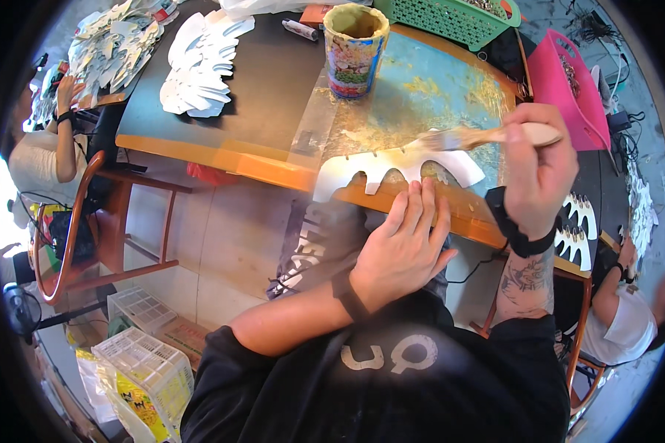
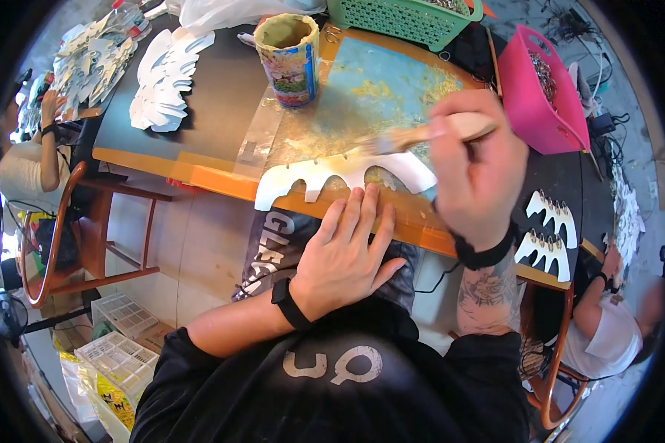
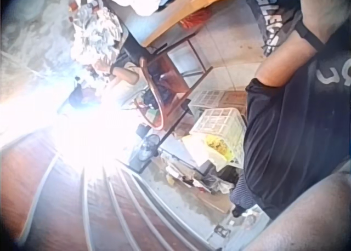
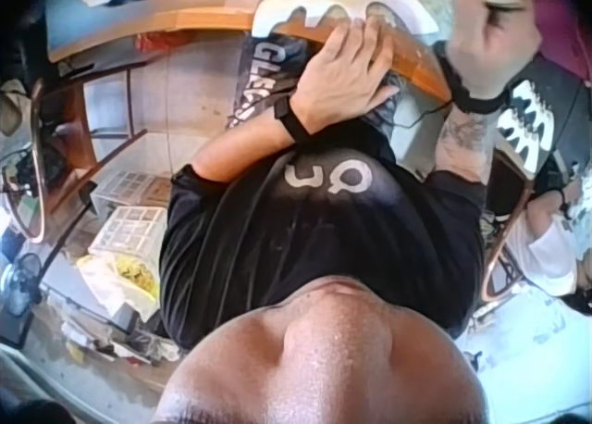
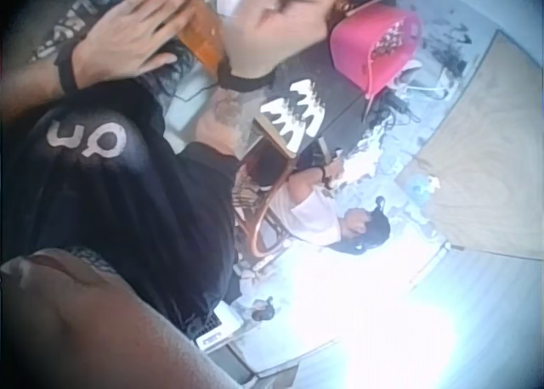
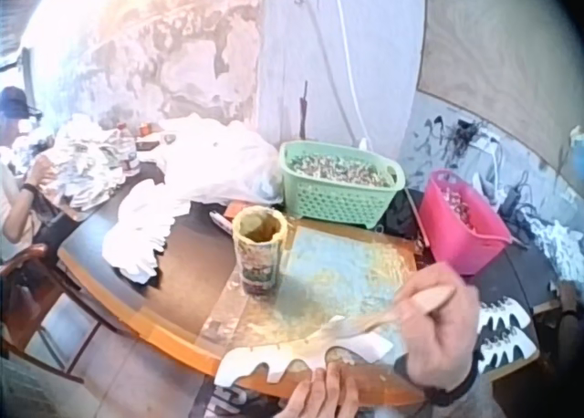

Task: The person applies a yellowish paste to white plastic cutouts using a brush, then places small metal rings into the cutouts' holes. They repeat this process for multiple pieces, handling each item individually and arranging the finished units on the table.

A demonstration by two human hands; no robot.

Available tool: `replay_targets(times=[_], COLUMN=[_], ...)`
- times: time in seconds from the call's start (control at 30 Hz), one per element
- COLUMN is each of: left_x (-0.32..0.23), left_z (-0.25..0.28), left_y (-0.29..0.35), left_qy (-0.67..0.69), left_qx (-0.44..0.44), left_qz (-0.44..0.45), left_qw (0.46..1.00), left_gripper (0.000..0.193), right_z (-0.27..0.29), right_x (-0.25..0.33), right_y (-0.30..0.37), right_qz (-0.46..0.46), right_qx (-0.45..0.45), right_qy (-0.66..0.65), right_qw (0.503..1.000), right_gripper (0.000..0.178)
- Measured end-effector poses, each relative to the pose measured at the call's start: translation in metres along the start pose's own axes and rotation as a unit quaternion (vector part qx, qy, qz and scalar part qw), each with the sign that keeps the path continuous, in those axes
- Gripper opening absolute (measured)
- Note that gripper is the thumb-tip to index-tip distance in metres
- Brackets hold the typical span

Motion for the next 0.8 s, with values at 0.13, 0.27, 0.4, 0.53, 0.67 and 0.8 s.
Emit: replay_targets(times=[0.13, 0.27, 0.4, 0.53, 0.67, 0.8], left_x=[-0.001, 0.002, 0.001, 0.004, 0.009, 0.009], left_z=[-0.002, 0.001, 0.000, 0.002, -0.003, -0.006], left_y=[-0.002, -0.003, -0.002, -0.007, -0.014, -0.015], left_qy=[-0.015, -0.030, -0.020, 0.018, 0.020, 0.013], left_qx=[0.003, -0.010, -0.014, -0.034, -0.037, -0.049], left_qz=[-0.008, -0.006, -0.003, 0.005, 0.006, 0.006], left_qw=[1.000, 0.999, 1.000, 0.999, 0.999, 0.999], left_gripper=[0.071, 0.071, 0.071, 0.070, 0.071, 0.072], right_z=[-0.054, -0.024, 0.020, -0.013, -0.030, 0.009], right_x=[0.002, -0.011, -0.010, 0.001, -0.013, -0.034], right_y=[0.013, 0.000, -0.008, 0.008, 0.011, 0.002], right_qz=[-0.008, 0.022, -0.031, 0.007, 0.010, -0.029], right_qx=[0.161, 0.105, -0.019, 0.072, 0.120, 0.051], right_qy=[0.002, 0.174, 0.118, -0.008, 0.086, 0.168], right_qw=[0.987, 0.979, 0.992, 0.997, 0.989, 0.984], right_gripper=[0.007, 0.002, 0.003, 0.005, 0.007, 0.006])
Point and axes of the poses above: each hand's wrist, its own y-axis away from the middle knuckle, its own z-axis out of the back of the hand, x = y × z, the point moved 8 cm from there along -y, towards the middle knuckle, and after that the axes turned 6 degrees about -x, right-handed, at the moved point
